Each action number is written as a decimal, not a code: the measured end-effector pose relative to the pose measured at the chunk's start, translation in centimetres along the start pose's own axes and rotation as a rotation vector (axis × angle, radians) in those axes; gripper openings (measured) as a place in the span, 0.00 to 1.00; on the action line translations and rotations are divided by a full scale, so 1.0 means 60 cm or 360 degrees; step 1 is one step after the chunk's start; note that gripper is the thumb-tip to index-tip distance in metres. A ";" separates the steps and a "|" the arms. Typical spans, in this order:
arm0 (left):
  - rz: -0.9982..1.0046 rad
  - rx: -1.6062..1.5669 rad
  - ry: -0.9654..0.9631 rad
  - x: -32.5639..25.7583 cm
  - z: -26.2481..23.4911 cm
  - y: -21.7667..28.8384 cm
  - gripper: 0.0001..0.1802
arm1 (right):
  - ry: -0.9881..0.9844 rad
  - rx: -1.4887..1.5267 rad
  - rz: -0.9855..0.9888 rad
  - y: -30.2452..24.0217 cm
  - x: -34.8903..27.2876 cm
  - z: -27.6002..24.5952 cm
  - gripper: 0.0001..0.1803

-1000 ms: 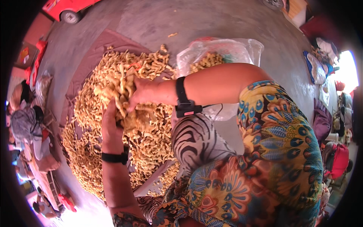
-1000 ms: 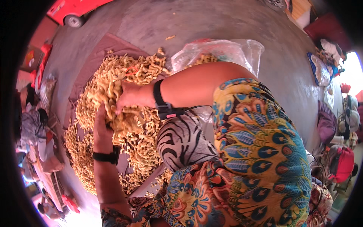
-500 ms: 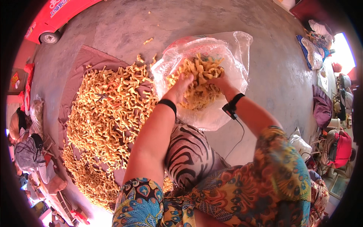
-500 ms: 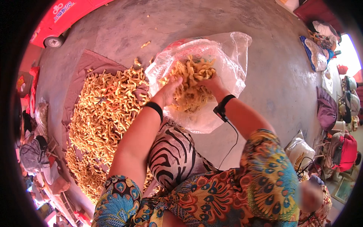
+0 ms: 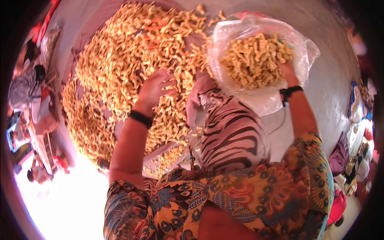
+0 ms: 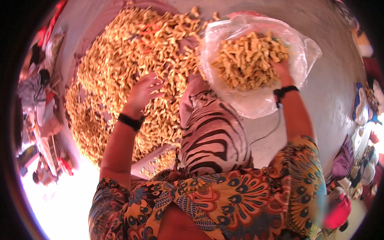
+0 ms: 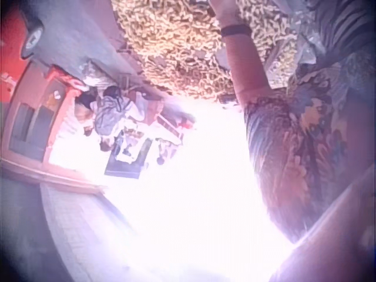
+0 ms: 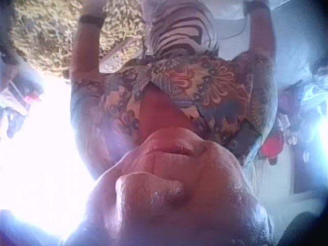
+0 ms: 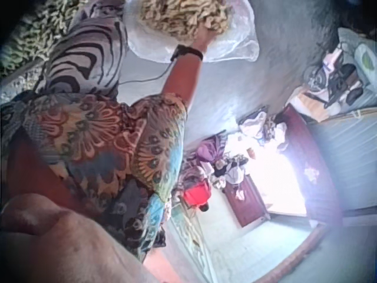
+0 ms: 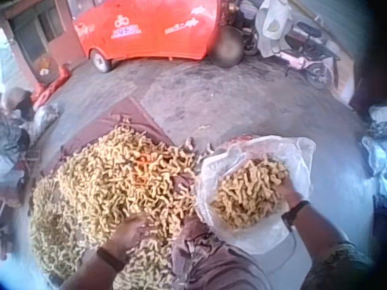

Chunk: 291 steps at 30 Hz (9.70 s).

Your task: The person sorts a large pile of snacks on the floor, picking them up by hand and placing them into a plastic bag.

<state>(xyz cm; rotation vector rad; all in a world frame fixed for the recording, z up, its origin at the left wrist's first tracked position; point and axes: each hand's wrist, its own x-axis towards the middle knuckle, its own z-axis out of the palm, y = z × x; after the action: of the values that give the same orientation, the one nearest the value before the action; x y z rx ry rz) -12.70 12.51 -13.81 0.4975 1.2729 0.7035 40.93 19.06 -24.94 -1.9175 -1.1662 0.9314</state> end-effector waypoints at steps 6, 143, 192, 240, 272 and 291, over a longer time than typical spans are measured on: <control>-0.0503 -0.0192 0.0789 -0.183 -0.281 -0.191 0.13 | -0.0149 -0.0724 0.0346 -0.181 -0.100 -0.082 0.43; 0.0193 0.0754 0.0035 0.204 0.189 -0.102 0.24 | 0.0544 -0.0308 0.0364 -0.001 -0.062 0.013 0.18; 0.0266 0.0237 -0.0115 0.091 0.257 -0.003 0.07 | -0.0249 -0.1175 -0.0967 -0.210 -0.393 -0.089 0.04; -0.0149 -0.0104 -0.0416 0.086 0.248 0.016 0.14 | -0.1529 0.0109 0.0098 -0.151 -0.331 0.027 0.13; 0.0113 0.0212 -0.0154 0.097 0.205 -0.037 0.16 | 0.0592 -0.0349 -0.0265 -0.170 -0.299 -0.065 0.23; 0.0144 0.0842 -0.0507 0.156 0.265 -0.006 0.05 | 0.1007 0.0206 0.0416 0.007 -0.051 -0.223 0.10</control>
<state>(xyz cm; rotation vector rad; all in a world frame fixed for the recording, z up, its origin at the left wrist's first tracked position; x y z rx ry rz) 4.08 19.67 -16.72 1.0612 1.1304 0.3333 51.40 13.55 -17.97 -2.0656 -0.4844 0.4455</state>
